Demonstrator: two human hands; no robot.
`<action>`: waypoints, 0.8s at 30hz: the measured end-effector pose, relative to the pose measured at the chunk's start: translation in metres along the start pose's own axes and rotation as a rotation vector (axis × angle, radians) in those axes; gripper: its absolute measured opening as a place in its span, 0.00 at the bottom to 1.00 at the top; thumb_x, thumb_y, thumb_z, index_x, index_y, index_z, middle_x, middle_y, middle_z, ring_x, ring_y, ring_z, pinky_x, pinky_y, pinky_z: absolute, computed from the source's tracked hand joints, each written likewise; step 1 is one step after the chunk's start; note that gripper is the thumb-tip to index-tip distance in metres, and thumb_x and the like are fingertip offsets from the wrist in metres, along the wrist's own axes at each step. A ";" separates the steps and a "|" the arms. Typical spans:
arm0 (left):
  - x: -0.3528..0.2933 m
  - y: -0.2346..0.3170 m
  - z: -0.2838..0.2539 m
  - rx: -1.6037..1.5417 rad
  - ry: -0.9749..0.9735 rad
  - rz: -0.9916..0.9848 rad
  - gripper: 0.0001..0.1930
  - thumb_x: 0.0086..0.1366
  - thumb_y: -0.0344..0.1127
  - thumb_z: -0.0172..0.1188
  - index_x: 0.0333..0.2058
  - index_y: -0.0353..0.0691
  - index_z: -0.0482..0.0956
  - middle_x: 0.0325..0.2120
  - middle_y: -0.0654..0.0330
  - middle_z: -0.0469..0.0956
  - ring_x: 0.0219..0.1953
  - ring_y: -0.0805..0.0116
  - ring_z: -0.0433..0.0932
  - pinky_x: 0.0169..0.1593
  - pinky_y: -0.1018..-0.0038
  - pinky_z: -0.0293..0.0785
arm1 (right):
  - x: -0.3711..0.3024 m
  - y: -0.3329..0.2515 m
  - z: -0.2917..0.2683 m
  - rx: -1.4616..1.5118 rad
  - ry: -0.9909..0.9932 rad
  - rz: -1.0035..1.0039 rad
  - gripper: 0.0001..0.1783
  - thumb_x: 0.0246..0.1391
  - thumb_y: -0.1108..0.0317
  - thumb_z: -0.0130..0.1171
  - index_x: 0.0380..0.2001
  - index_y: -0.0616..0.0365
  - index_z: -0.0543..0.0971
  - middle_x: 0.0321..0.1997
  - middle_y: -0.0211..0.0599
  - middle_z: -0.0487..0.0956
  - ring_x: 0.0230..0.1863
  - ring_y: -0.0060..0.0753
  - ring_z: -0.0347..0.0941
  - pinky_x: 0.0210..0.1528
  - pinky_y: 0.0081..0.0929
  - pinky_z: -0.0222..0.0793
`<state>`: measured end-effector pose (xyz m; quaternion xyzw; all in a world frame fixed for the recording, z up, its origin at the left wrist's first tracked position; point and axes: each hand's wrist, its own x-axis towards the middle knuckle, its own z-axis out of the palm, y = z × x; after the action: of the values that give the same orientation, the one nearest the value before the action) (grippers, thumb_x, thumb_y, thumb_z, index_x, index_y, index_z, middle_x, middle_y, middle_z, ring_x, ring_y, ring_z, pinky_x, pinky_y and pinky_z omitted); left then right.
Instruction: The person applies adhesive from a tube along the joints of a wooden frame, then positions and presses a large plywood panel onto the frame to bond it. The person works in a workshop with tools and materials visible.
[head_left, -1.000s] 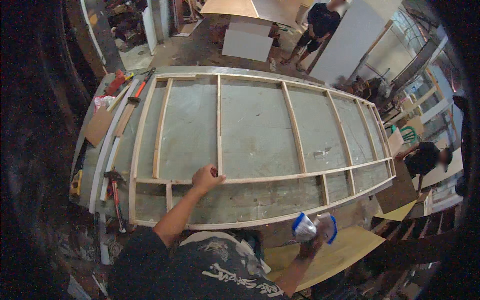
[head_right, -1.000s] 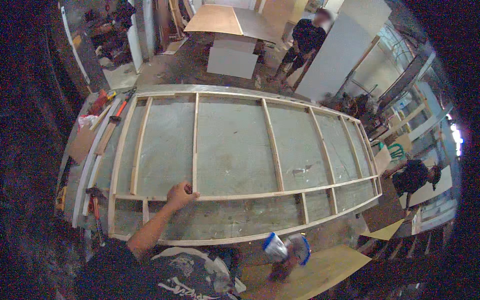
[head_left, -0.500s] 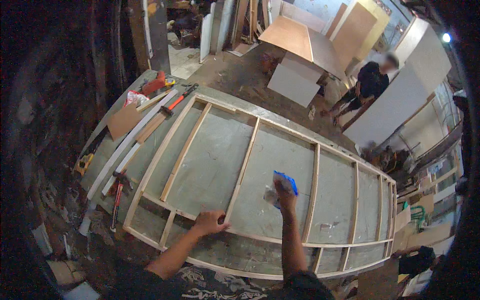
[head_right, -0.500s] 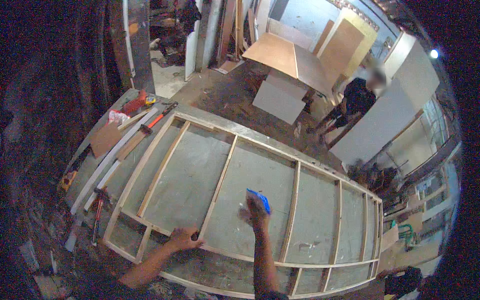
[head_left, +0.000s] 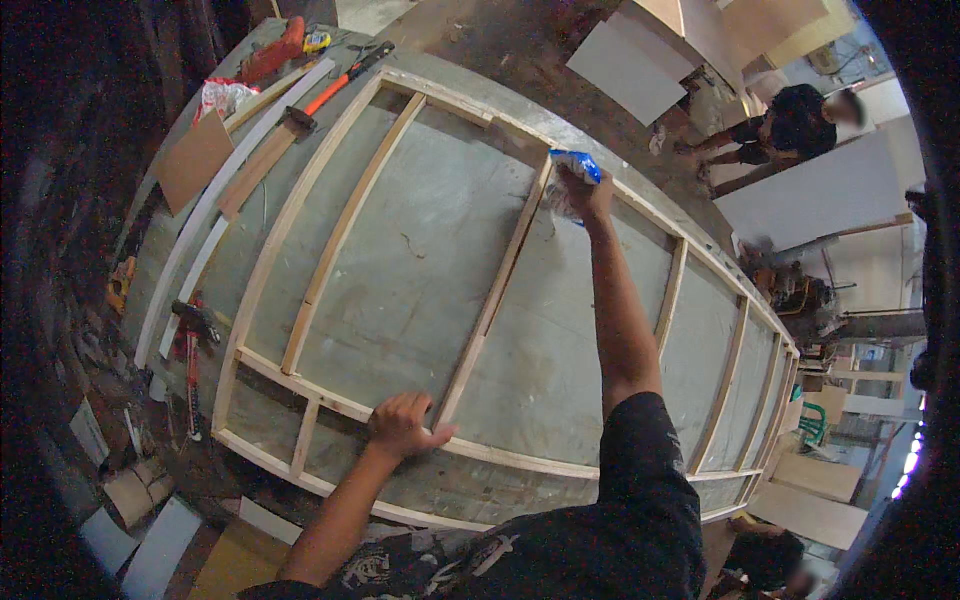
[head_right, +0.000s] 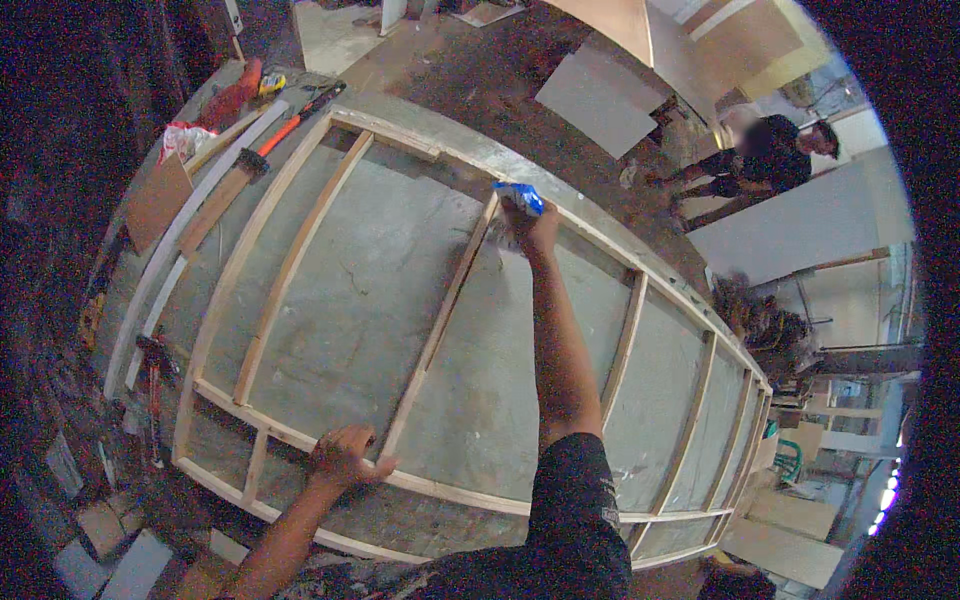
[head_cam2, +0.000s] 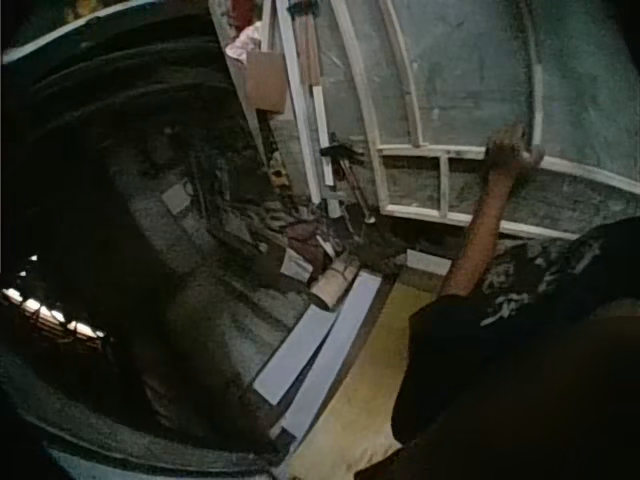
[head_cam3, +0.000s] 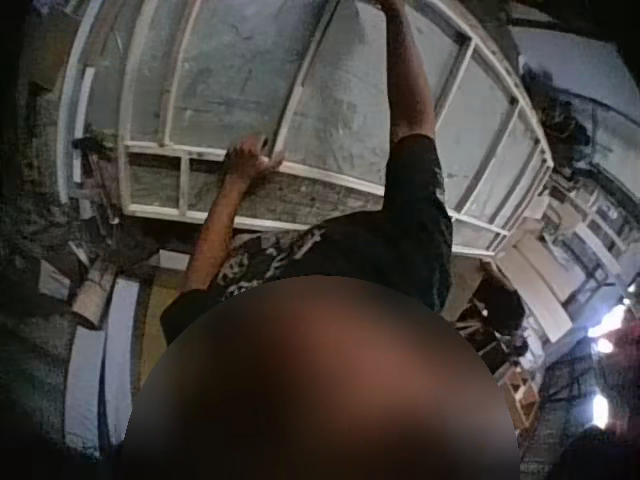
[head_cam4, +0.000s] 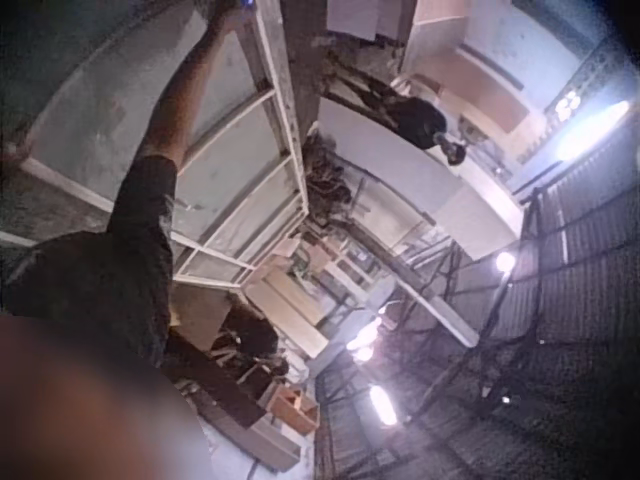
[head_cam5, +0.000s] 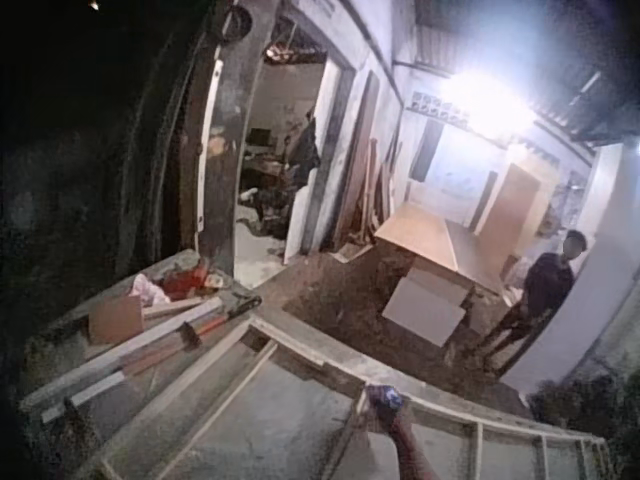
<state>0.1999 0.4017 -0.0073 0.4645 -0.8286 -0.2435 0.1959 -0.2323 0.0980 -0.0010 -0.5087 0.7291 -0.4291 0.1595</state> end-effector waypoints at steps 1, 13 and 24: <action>0.000 0.000 0.000 -0.002 0.015 0.007 0.29 0.49 0.68 0.70 0.28 0.45 0.76 0.20 0.58 0.77 0.23 0.53 0.80 0.28 0.58 0.77 | 0.012 0.005 0.004 -0.051 0.002 0.010 0.21 0.48 0.53 0.78 0.34 0.61 0.87 0.33 0.43 0.88 0.33 0.35 0.84 0.42 0.37 0.77; 0.000 0.003 -0.005 -0.014 -0.056 -0.016 0.27 0.51 0.63 0.70 0.28 0.45 0.74 0.19 0.57 0.75 0.20 0.54 0.78 0.24 0.61 0.74 | 0.028 0.050 0.016 -0.184 -0.064 0.159 0.18 0.49 0.56 0.77 0.37 0.58 0.88 0.33 0.38 0.87 0.32 0.28 0.82 0.40 0.33 0.77; -0.003 0.003 -0.004 -0.018 -0.160 -0.103 0.29 0.50 0.64 0.70 0.34 0.41 0.80 0.23 0.52 0.81 0.26 0.49 0.82 0.31 0.53 0.78 | -0.091 -0.011 0.004 -0.142 -0.060 0.056 0.21 0.46 0.52 0.77 0.31 0.60 0.86 0.28 0.51 0.85 0.29 0.49 0.83 0.36 0.44 0.74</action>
<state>0.2012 0.4046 -0.0022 0.4837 -0.8145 -0.2969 0.1205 -0.1838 0.1752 -0.0132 -0.5109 0.7664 -0.3563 0.1570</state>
